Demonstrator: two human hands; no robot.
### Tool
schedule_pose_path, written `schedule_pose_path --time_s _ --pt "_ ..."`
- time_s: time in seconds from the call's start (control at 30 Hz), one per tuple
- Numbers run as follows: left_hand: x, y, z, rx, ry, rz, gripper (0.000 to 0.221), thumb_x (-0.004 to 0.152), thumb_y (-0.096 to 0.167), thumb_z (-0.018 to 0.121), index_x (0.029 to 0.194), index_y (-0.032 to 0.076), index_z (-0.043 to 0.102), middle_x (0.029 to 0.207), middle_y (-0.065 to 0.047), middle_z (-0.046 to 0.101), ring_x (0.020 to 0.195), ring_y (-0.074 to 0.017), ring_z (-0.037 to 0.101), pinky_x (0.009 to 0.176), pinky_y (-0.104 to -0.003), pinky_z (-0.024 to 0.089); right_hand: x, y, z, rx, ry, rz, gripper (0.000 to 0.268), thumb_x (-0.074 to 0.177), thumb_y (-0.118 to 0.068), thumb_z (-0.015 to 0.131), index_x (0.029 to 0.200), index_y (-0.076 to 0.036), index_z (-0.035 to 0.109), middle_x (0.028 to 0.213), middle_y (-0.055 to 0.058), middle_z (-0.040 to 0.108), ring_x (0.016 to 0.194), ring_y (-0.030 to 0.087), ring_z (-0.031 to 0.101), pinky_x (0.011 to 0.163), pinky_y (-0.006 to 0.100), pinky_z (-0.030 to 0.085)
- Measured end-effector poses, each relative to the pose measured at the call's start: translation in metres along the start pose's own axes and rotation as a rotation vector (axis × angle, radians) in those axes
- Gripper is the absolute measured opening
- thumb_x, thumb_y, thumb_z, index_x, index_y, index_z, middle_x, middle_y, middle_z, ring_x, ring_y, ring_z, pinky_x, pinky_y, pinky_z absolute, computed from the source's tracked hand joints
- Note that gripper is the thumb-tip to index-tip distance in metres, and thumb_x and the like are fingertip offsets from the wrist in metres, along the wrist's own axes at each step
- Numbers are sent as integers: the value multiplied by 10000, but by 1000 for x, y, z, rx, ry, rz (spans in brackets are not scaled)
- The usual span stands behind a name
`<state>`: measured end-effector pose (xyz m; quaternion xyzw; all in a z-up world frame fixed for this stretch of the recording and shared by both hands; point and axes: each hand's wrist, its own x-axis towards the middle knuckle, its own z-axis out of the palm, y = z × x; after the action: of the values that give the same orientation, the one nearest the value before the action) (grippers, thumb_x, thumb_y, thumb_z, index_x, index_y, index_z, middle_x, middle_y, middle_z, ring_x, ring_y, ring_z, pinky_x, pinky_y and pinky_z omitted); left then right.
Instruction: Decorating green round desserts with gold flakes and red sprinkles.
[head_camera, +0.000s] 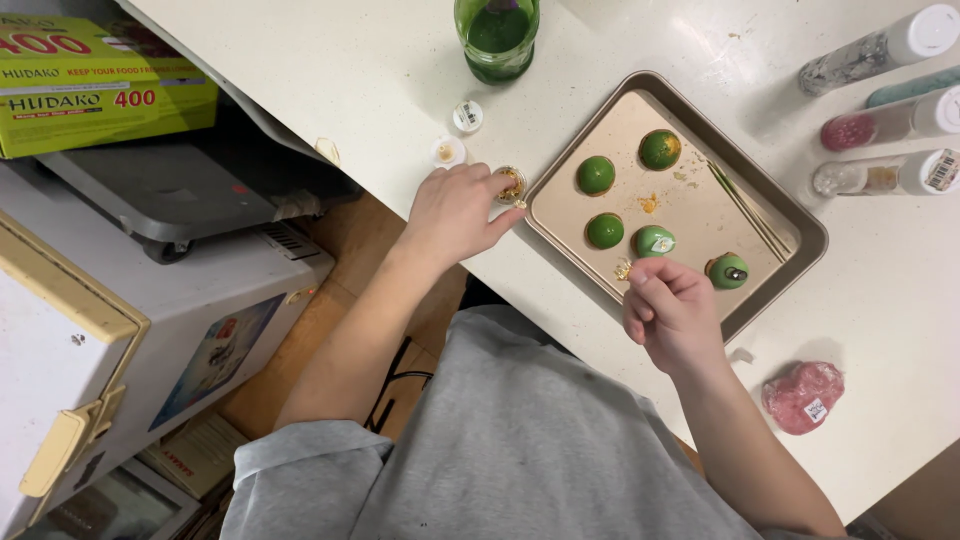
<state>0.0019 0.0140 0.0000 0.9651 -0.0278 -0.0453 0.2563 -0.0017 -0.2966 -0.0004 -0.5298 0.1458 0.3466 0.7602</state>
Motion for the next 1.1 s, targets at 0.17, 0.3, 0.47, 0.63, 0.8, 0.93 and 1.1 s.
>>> schedule_pose_path --time_s 0.17,0.3,0.47,0.63,0.8,0.93,1.1 --pt "-3 -4 -8 -154 25 -24 325 871 357 773 1090 118 760 863 -81 678 824 -278 662 734 -419 513 22 8 15 -22 1 -26 118 1009 -113 641 934 -24 659 618 -1 463 454 119 485 409 255 391" --pt "-18 -12 -11 -461 107 -172 215 894 235 798 1044 85 762 713 -58 603 637 -188 580 599 -335 474 51 8 53 -229 -11 -102 114 1005 -100 642 954 -5 678 614 13 533 474 122 549 428 265 443" --pt "-48 -30 -12 -749 222 -242 180 904 129 791 1041 27 734 691 -16 565 578 -88 502 533 -259 422 87 4 105 -697 25 -269 135 995 -128 690 972 1 723 626 21 638 507 84 577 466 249 445" --pt "-60 -43 -18 -893 237 -267 167 914 91 773 1050 7 726 701 3 566 585 -55 486 531 -234 416 100 -5 130 -1247 133 -486 136 881 -140 808 945 -21 793 646 71 665 502 132 571 497 283 464" --pt "-55 -50 -23 -966 162 -225 166 920 102 765 1057 15 732 705 -3 565 588 -64 483 542 -240 423 103 -13 142 -1409 161 -448 162 816 -156 815 945 -60 800 754 98 730 569 192 683 561 335 551" --pt "-45 -56 -18 -968 117 -186 168 931 137 761 1052 24 737 711 -14 586 592 -79 505 556 -248 445 96 -20 149 -1499 89 -502 165 852 -145 763 993 -65 792 804 104 727 621 251 693 608 372 564" --pt "-36 -61 2 -958 13 -146 203 933 201 751 1049 36 730 704 -37 634 578 -108 573 565 -274 485 88 -21 151 -1783 16 -395 225 843 -174 738 1050 -114 803 733 105 684 591 322 656 563 447 529"
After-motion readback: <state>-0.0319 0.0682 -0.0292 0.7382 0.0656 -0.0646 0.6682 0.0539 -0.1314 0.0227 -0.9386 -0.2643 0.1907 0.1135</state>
